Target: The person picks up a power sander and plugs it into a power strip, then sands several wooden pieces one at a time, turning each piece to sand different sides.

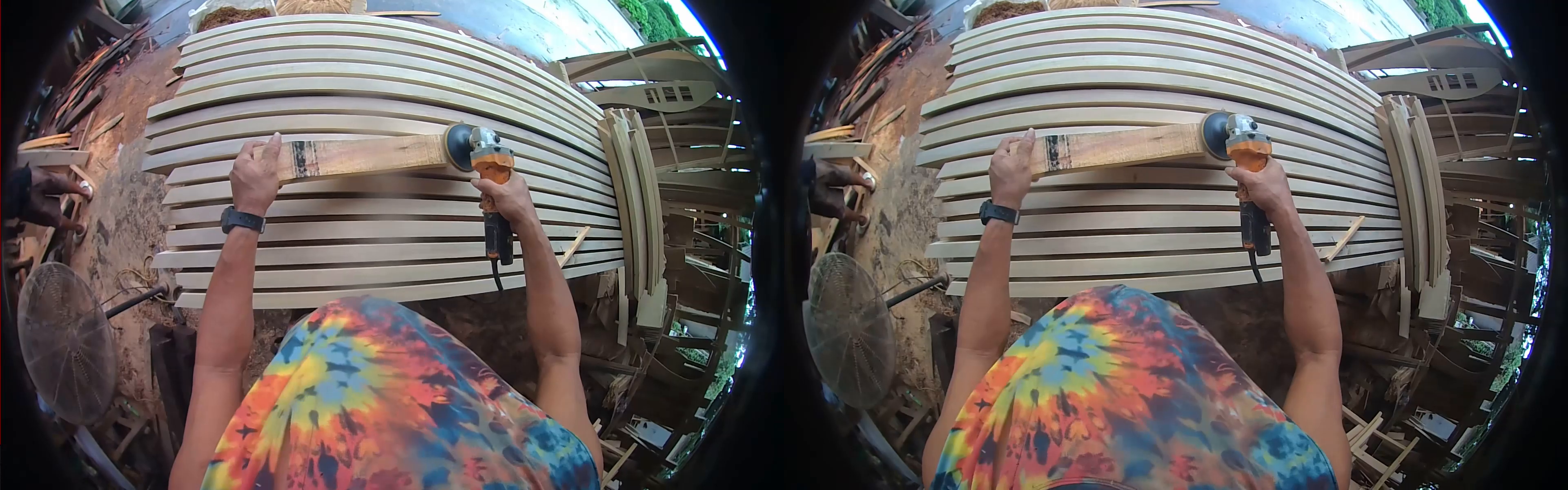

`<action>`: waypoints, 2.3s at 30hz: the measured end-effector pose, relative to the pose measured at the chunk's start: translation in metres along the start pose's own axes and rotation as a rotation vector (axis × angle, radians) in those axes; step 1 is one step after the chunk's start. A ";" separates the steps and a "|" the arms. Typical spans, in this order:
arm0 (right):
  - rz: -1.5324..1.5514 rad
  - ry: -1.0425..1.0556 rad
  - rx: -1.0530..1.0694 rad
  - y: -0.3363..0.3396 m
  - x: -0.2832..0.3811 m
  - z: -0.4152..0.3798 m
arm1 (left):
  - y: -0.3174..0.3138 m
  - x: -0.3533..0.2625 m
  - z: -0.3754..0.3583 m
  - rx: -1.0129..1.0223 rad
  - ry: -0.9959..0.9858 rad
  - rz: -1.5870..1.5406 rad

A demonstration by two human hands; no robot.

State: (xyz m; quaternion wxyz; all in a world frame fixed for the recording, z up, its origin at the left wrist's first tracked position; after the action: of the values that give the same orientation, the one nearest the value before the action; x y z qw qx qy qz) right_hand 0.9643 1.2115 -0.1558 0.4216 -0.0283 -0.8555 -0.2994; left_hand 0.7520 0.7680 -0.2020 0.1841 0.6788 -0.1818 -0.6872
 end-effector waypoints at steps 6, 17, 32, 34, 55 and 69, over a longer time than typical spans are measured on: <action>-0.037 -0.013 0.046 -0.009 0.006 -0.004 | 0.001 -0.008 -0.004 0.028 0.007 -0.011; -0.017 -0.047 0.026 -0.007 0.004 -0.002 | -0.002 -0.009 0.000 0.087 0.001 -0.056; -0.095 -0.006 0.025 -0.010 0.008 0.013 | -0.005 -0.009 0.000 0.131 -0.017 -0.111; -0.117 -0.040 -0.026 -0.005 0.006 0.018 | -0.004 -0.009 -0.001 0.130 -0.008 -0.109; -0.102 -0.058 0.045 -0.015 0.012 -0.003 | -0.007 -0.006 0.005 0.133 -0.033 -0.109; -0.150 -0.040 0.070 -0.021 0.015 0.005 | -0.010 -0.002 0.006 0.150 -0.013 -0.128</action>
State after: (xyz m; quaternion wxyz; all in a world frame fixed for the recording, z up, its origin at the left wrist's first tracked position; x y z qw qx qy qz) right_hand 0.9441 1.1940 -0.1572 0.3816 0.0446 -0.8734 -0.2993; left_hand 0.7463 0.7778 -0.2049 0.0871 0.6964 -0.1901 -0.6865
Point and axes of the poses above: each hand's wrist, its own z-axis towards the middle knuckle, its own y-axis out of the back of the hand, x = y × z, the point moved 9 cm from there along z, towards the middle knuckle, and after that the axes turned 5 degrees about -y, right-handed, at the moved point
